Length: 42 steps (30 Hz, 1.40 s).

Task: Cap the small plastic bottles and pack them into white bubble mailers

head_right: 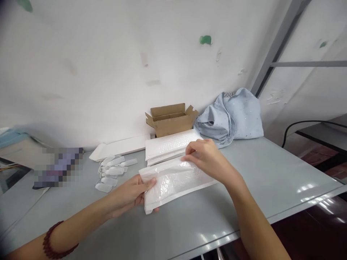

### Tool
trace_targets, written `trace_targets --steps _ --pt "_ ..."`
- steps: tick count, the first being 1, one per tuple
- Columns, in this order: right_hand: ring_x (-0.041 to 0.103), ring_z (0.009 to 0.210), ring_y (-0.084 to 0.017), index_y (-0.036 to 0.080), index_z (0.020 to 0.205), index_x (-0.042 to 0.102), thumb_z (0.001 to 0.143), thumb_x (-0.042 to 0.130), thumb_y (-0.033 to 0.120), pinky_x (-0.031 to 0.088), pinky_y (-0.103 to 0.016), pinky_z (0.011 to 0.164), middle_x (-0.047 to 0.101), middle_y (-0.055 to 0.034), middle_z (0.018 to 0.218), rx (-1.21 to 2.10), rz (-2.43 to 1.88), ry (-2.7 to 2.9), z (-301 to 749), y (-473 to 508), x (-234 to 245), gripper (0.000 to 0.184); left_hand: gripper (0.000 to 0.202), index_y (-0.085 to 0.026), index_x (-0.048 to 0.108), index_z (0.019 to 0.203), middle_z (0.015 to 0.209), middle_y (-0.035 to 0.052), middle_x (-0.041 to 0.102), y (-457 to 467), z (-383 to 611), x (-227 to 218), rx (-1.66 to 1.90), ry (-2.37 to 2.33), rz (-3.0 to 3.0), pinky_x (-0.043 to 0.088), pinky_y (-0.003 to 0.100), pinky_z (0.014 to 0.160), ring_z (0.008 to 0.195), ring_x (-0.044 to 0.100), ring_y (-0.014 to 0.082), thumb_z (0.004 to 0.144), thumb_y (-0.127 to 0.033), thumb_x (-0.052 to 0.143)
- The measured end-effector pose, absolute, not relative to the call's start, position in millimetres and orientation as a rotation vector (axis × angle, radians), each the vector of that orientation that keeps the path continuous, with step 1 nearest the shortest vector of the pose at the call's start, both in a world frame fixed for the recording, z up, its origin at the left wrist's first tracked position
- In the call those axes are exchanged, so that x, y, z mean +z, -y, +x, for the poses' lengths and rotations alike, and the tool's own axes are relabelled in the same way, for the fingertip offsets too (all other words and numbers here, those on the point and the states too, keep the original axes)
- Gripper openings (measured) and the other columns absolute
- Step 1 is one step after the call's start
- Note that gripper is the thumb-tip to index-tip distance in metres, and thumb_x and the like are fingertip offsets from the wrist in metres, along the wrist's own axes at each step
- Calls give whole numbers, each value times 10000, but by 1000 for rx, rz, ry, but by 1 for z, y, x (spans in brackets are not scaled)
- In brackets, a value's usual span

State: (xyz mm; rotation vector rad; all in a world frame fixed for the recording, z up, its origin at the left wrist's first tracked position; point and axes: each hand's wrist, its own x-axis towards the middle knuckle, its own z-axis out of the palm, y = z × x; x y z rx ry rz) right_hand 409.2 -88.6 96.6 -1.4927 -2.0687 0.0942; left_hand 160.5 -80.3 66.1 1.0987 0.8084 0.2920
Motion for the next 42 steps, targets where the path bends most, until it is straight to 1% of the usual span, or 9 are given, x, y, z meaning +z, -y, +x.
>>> trace_targets --steps 3,6,11,18,23,26,29,34,42 --pt "555 661 -164 193 673 548 853 537 194 385 -365 764 621 -1 670 -57 -1556 1995 412 74 86 181 398 -126 592 1042 887 83 690 73 167 55 293 -857 1007 517 318 680 668 673 176 841 -469 590" --pt "548 687 -176 188 696 541 856 527 210 391 -323 671 618 -31 721 -101 -1588 1932 409 70 81 162 367 -120 551 1070 910 96 687 68 172 49 295 -893 889 519 327 703 677 681 181 853 -413 598" --pt "463 509 -101 196 654 520 824 611 290 352 -230 496 527 44 554 172 -1524 1970 399 84 88 215 350 -96 496 1129 895 118 683 67 175 51 301 -898 821 520 323 702 692 686 189 900 -356 544" --pt "483 492 -104 204 655 528 708 701 367 326 -213 423 560 40 577 512 -1720 2318 396 89 87 243 369 -118 488 1166 1040 140 666 65 173 54 332 -853 803 523 340 762 734 689 186 908 -379 527" --pt "521 546 -134 204 677 510 668 695 278 351 -233 446 584 13 663 262 -1813 2445 390 92 78 199 332 -128 508 1141 1000 120 682 61 173 57 333 -916 792 521 356 794 731 694 190 912 -367 520" --pt "535 605 -158 196 706 506 698 626 158 388 -261 505 581 -9 713 44 -1767 2526 387 96 73 126 367 -112 543 1103 915 123 707 59 170 57 321 -957 824 528 330 737 716 694 195 897 -416 525" --pt "542 686 -189 191 732 509 682 555 61 436 -300 581 565 -20 727 -31 -1748 2566 385 97 68 147 427 -77 639 897 747 123 711 59 167 55 266 -981 897 520 272 638 664 685 187 881 -483 508" --pt "550 898 -255 162 985 549 631 481 -12 481 -358 688 566 -101 987 -218 -1698 2502 381 96 66 400 606 -78 600 573 529 101 644 65 171 51 114 -1138 976 446 248 432 429 610 156 866 -583 441" --pt "576 1029 -300 135 1111 574 667 364 -109 520 -392 700 588 -162 1161 -437 -1728 2547 367 89 48 549 523 -166 453 604 452 38 605 60 162 51 120 -1194 1051 388 226 352 369 575 151 834 -635 441"
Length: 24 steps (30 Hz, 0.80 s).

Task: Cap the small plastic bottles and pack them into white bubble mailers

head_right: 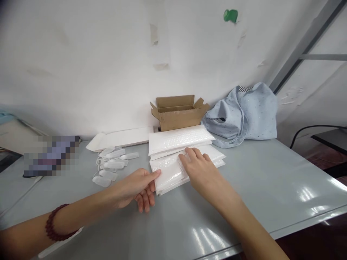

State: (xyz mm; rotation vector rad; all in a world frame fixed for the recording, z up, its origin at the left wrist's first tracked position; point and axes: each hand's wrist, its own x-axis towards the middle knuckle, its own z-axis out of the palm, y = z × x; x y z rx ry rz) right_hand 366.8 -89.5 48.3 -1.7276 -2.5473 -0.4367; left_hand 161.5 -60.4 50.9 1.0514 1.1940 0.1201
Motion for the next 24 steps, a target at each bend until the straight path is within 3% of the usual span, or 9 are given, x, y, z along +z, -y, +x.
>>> trace_targets --steps 4,6,12,18,24 --pt "534 1100 -433 12 1188 546 852 353 10 510 -508 696 577 -269 1196 -919 -1856 2316 340 90 23 388 449 -144 476 619 481 26 603 58 159 50 152 -1195 1119 412 226 370 390 590 145 887 -504 457" --pt "526 1118 -434 19 1205 542 874 359 28 501 -516 727 574 -252 1224 -1000 -1866 2274 332 92 16 379 426 -138 478 610 480 21 593 58 160 49 168 -1197 1131 417 225 373 386 586 139 908 -442 449" --pt "503 1166 -397 91 1223 547 880 369 27 521 -474 698 575 -187 1257 -939 -1951 2271 334 95 21 392 386 -146 460 628 441 5 563 62 166 48 182 -1186 1147 411 226 350 348 557 136 940 -359 384" --pt "544 1098 -401 63 1178 582 870 379 17 525 -460 693 607 -220 1177 -964 -1997 2241 326 92 25 371 341 -157 441 662 474 -4 571 52 160 44 199 -1215 1221 438 229 363 372 577 137 936 -343 360" --pt "529 1105 -400 72 1200 564 864 334 -6 502 -492 748 568 -236 1211 -805 -1985 2352 334 87 34 415 345 -180 447 683 526 1 605 48 134 49 194 -1274 1430 437 242 376 413 608 163 888 -450 385"
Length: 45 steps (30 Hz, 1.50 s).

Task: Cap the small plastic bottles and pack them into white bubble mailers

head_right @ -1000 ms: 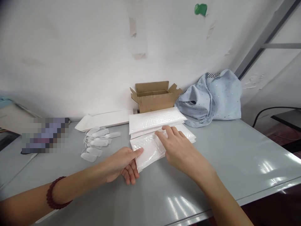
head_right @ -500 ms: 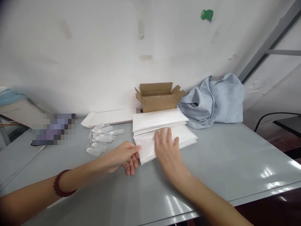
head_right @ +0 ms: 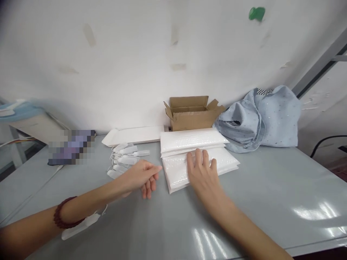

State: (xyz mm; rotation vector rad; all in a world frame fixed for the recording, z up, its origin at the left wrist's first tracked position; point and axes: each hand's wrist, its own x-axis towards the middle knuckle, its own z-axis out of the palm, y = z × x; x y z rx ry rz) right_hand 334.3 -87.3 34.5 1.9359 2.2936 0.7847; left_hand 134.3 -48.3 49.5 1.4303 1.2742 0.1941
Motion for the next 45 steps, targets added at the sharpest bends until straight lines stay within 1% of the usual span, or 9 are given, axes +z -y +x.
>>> trace_targets --steps 5,12,20,25,32,36,39,42,45 --pt "453 1197 -393 68 1285 478 784 408 -28 471 -484 851 492 -253 1280 536 1827 -2444 352 90 38 514 334 -186 487 672 630 32 618 19 94 70 444 -1606 1998 430 293 538 569 602 189 869 -437 387" --pt "409 1231 -382 133 1290 434 757 633 192 466 -490 888 440 -232 1315 351 1691 -2726 357 98 41 572 244 -172 638 854 970 102 657 -50 61 69 319 -1630 2422 429 340 791 1035 547 306 736 -379 584" --pt "568 961 -283 161 1265 436 722 602 68 511 -349 653 470 -206 1246 413 1713 -2797 354 93 54 575 242 -173 682 846 892 97 684 -72 62 71 100 -1643 2532 410 287 572 714 619 240 758 -358 554" --pt "573 614 -166 165 1251 434 658 580 15 348 -219 411 548 -135 1070 522 1786 -2601 346 86 47 629 261 -184 690 810 817 80 696 -68 62 73 104 -1667 2586 377 275 523 605 596 207 795 -329 473" --pt "588 542 -133 205 1221 459 669 729 226 443 -265 459 510 -128 1236 290 1848 -2656 347 86 56 615 268 -183 645 815 828 90 681 -38 50 79 429 -1769 2751 391 274 537 687 620 222 853 -256 390" --pt "627 629 -168 250 1281 412 708 716 299 505 -306 513 491 -119 1280 153 1818 -2797 354 93 59 650 272 -165 616 950 932 116 685 -7 25 80 763 -1876 2816 471 327 673 838 643 248 916 -234 355" --pt "633 825 -228 243 1426 184 768 673 418 538 -347 625 452 -160 1307 149 1862 -2965 349 101 63 838 143 -172 601 969 965 87 710 26 20 75 1258 -1392 3159 497 337 840 922 652 217 878 -147 493" --pt "428 1220 -360 237 1459 -63 788 644 465 458 -505 873 290 -233 1408 611 1769 -3269 336 111 71 1002 172 -133 594 973 1020 132 709 58 31 68 1374 -766 3462 524 344 820 982 645 239 813 -71 596" --pt "200 1352 -416 243 1472 -41 757 602 593 315 -623 972 179 -239 1473 624 1391 -3346 322 121 77 1023 140 -126 616 944 1035 135 708 81 46 62 1268 -635 3509 520 337 797 1013 633 238 862 -63 521"
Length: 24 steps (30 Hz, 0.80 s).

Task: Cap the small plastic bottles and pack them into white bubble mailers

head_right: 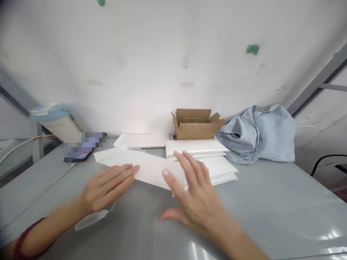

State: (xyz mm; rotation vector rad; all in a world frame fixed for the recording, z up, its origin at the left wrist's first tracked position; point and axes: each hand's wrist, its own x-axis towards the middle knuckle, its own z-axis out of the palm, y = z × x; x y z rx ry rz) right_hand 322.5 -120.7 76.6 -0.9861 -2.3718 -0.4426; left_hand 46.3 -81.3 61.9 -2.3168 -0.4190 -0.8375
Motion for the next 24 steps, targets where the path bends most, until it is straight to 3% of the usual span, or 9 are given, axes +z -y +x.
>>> trace_targets --steps 2,5,7,11,16,20,22,24 --pt "139 1370 -432 182 1482 53 716 534 709 295 -645 979 170 -253 1489 -297 -1002 2519 320 126 78 1047 190 -114 637 928 1045 143 704 91 53 59 -814 358 -2372 518 344 801 1025 627 245 902 -91 450" --pt "153 1389 -377 139 1486 26 732 498 724 342 -567 1009 161 -234 1515 78 -996 2699 325 131 79 1064 270 -108 667 911 1081 150 693 103 61 56 -760 263 -2449 527 340 817 1067 601 250 913 -122 398" --pt "180 1392 -339 151 1487 7 783 494 671 378 -507 1011 173 -214 1519 278 -1003 2761 328 133 78 1002 284 -135 680 904 1086 132 695 112 66 54 -740 219 -2489 536 318 808 1070 593 236 906 -148 396" --pt "185 1377 -386 88 1478 59 796 556 570 357 -577 998 227 -274 1481 311 -1108 2773 320 137 70 972 261 -205 689 950 1103 53 691 130 76 51 -669 119 -2540 542 252 781 1058 576 196 896 -205 434" --pt "414 1197 -372 78 1395 274 655 648 363 333 -597 985 474 -216 1255 357 -1196 2692 303 142 60 877 170 -196 698 929 1081 26 695 139 76 46 -709 210 -2587 519 268 856 1065 557 183 877 -210 537" --pt "375 1167 -363 100 1375 271 622 592 239 377 -556 931 432 -197 1225 263 -1223 2622 300 140 59 831 114 -149 669 904 1102 100 683 124 64 48 -1018 634 -2475 442 380 971 1128 540 235 853 -226 601" --pt "388 1127 -351 113 1366 276 620 564 197 406 -535 893 413 -195 1231 226 -1228 2617 299 140 59 804 138 -168 646 966 1154 111 654 112 55 56 -1182 1086 -2369 451 421 952 1130 541 255 836 -183 603" --pt "428 1051 -322 118 1348 294 626 541 175 432 -515 851 424 -189 1210 214 -1228 2624 298 141 59 765 249 -196 608 1084 1160 104 646 101 46 68 -1300 1695 -2403 495 433 888 1089 574 266 845 -252 569"
